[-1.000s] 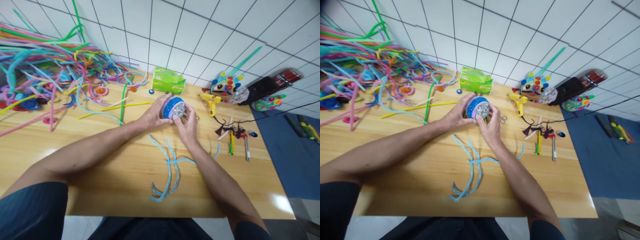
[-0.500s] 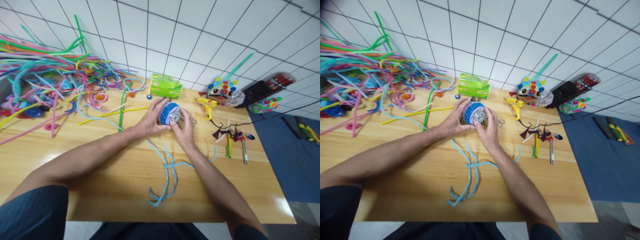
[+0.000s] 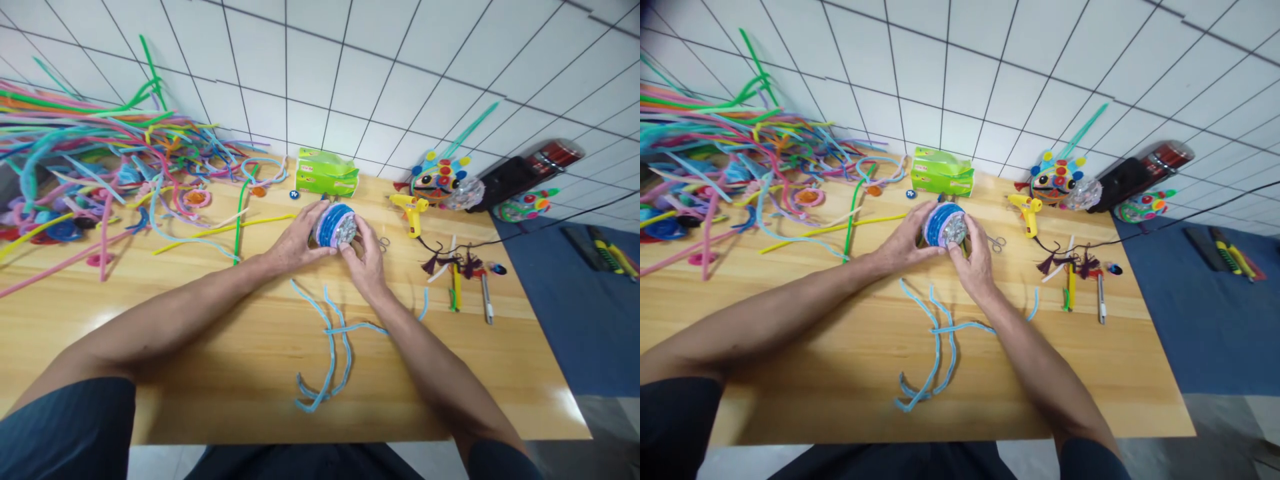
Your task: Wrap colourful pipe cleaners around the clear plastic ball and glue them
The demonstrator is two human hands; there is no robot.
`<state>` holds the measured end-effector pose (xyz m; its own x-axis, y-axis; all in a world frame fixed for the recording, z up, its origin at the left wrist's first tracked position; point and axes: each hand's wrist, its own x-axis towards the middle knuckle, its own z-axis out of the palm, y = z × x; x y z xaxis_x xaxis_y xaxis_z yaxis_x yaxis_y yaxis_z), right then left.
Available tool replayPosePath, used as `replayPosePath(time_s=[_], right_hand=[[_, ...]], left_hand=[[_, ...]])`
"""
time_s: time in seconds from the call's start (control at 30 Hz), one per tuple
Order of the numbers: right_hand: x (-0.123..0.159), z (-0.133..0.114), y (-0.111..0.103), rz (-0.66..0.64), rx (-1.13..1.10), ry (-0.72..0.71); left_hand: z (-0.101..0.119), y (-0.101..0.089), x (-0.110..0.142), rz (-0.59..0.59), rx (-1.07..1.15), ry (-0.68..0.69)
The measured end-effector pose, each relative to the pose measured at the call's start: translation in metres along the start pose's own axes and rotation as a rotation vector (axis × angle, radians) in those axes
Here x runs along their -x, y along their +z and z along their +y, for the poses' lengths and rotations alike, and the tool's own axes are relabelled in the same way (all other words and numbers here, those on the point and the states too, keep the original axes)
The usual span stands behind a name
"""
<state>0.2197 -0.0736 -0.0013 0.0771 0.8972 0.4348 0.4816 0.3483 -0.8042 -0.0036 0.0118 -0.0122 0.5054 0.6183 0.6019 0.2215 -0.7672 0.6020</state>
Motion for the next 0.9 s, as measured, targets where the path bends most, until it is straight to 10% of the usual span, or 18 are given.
replayPosePath(time_s=[0.9], right_hand=[[0.002, 0.007, 0.006, 0.098, -0.169, 0.148]], left_hand=[[0.0, 0.002, -0.011, -0.078, 0.006, 0.007]])
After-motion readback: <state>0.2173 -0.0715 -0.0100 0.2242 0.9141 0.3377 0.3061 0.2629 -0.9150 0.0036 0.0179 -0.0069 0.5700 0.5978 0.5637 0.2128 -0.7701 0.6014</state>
